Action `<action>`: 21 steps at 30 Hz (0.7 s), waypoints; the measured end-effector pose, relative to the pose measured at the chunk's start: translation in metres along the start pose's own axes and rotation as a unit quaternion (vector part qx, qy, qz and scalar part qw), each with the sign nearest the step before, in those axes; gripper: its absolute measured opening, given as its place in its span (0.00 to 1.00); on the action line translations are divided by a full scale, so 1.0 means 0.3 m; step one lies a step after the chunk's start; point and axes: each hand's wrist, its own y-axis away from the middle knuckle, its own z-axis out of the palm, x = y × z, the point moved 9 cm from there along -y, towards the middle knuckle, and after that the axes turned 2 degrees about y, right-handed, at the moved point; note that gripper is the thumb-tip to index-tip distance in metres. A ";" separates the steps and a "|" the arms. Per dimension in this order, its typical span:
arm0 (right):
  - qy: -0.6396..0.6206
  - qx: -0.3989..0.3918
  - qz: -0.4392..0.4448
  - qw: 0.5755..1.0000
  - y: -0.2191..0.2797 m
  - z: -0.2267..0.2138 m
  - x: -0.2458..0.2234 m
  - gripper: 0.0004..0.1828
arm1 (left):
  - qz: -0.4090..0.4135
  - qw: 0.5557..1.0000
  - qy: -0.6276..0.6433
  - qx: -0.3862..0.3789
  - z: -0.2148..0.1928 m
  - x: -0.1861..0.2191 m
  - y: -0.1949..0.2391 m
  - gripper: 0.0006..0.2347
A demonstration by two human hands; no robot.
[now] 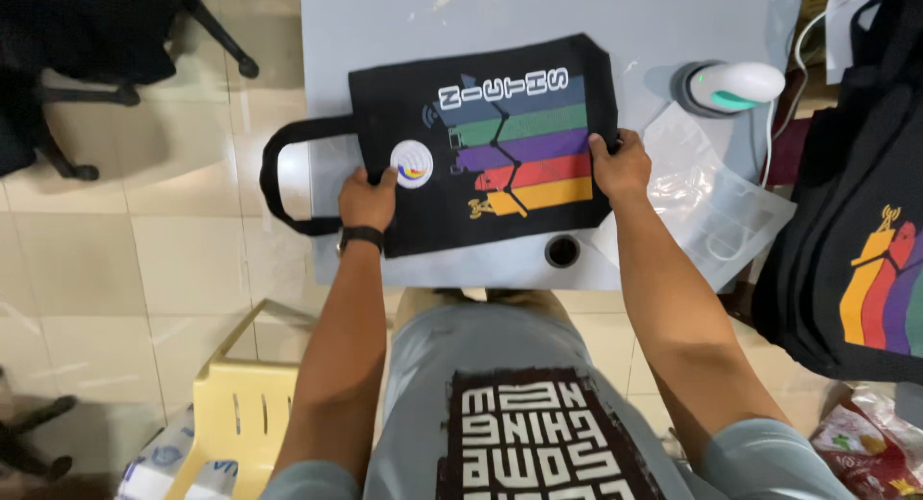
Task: The person uses a handheld heat press tool to apply a printed design onto a black tote bag. They press the tool over the design on both sides of the bag, then peel off the transfer film to reveal the finished print.
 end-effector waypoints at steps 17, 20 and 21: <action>-0.301 -0.155 -0.003 0.941 0.561 -0.477 -0.335 0.25 | 0.173 0.949 0.232 0.126 -0.281 0.186 0.217 0.21; -0.379 -0.100 -0.047 0.919 0.510 -0.447 -0.331 0.21 | 0.181 0.971 0.140 0.071 -0.307 0.252 0.229 0.23; -0.382 -0.099 -0.051 0.917 0.452 -0.406 -0.303 0.21 | 0.184 0.970 0.141 0.075 -0.312 0.248 0.218 0.23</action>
